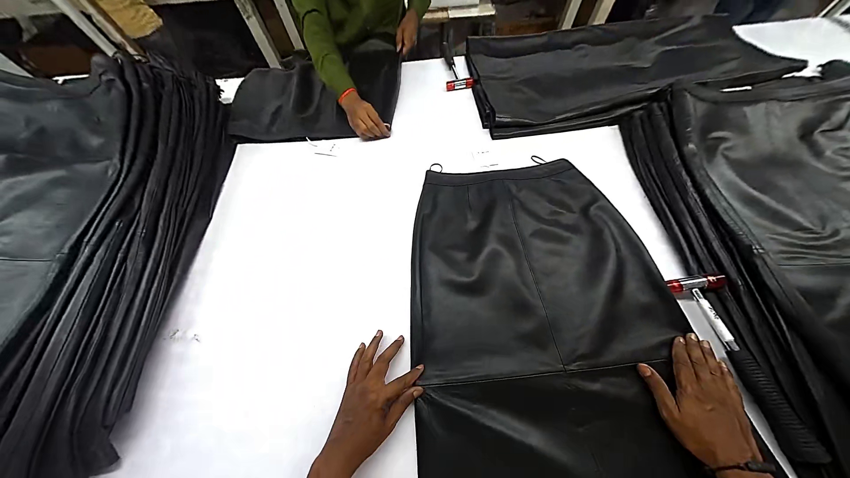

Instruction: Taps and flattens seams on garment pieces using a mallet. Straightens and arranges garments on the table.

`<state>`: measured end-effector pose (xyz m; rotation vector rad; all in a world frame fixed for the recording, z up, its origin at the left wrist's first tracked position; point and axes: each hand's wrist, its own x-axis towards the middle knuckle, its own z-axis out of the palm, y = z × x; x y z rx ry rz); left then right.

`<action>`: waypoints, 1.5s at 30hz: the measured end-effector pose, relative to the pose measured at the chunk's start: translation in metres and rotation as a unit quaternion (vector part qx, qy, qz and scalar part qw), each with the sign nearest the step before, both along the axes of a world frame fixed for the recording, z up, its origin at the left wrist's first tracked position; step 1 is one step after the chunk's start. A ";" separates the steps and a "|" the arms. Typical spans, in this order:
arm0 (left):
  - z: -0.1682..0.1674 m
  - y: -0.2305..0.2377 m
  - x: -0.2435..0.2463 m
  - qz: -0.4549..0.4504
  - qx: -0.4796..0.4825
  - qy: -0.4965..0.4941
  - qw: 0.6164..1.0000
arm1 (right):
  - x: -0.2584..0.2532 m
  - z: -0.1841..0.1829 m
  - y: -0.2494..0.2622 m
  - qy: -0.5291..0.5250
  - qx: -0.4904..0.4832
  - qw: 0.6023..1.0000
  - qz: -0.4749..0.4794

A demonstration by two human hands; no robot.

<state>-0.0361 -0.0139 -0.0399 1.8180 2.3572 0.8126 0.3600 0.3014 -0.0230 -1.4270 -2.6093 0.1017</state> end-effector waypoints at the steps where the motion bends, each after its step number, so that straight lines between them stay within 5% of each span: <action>1: 0.001 -0.001 -0.001 -0.005 -0.008 0.003 1.000 | 0.002 -0.003 0.002 0.004 0.007 1.000 0.002; 22: -0.003 -0.007 -0.014 -0.057 -0.013 0.028 0.998 | 0.036 -0.024 0.019 -0.010 0.079 0.996 0.034; 27: -0.007 -0.008 -0.025 -0.091 -0.021 0.008 0.996 | 0.043 0.001 0.026 0.073 0.169 0.980 -0.070; 33: 0.004 -0.007 -0.031 -0.104 -0.079 -0.041 0.991 | 0.044 0.025 0.042 -0.013 0.038 0.980 -0.193; 39: 0.004 -0.005 -0.023 -0.076 -0.019 -0.027 0.997 | 0.035 0.040 0.040 0.170 -0.075 0.957 -0.222; 41: 0.001 -0.005 -0.023 -0.065 -0.003 -0.011 0.998 | 0.021 0.041 0.022 0.304 -0.130 0.924 -0.192; 43: -0.004 -0.005 -0.021 -0.052 0.005 0.004 0.999 | -0.006 0.048 -0.013 0.445 -0.254 0.848 -0.136; 45: -0.009 -0.005 -0.022 -0.047 0.012 0.015 0.999 | -0.034 0.056 -0.054 0.473 -0.361 0.801 -0.071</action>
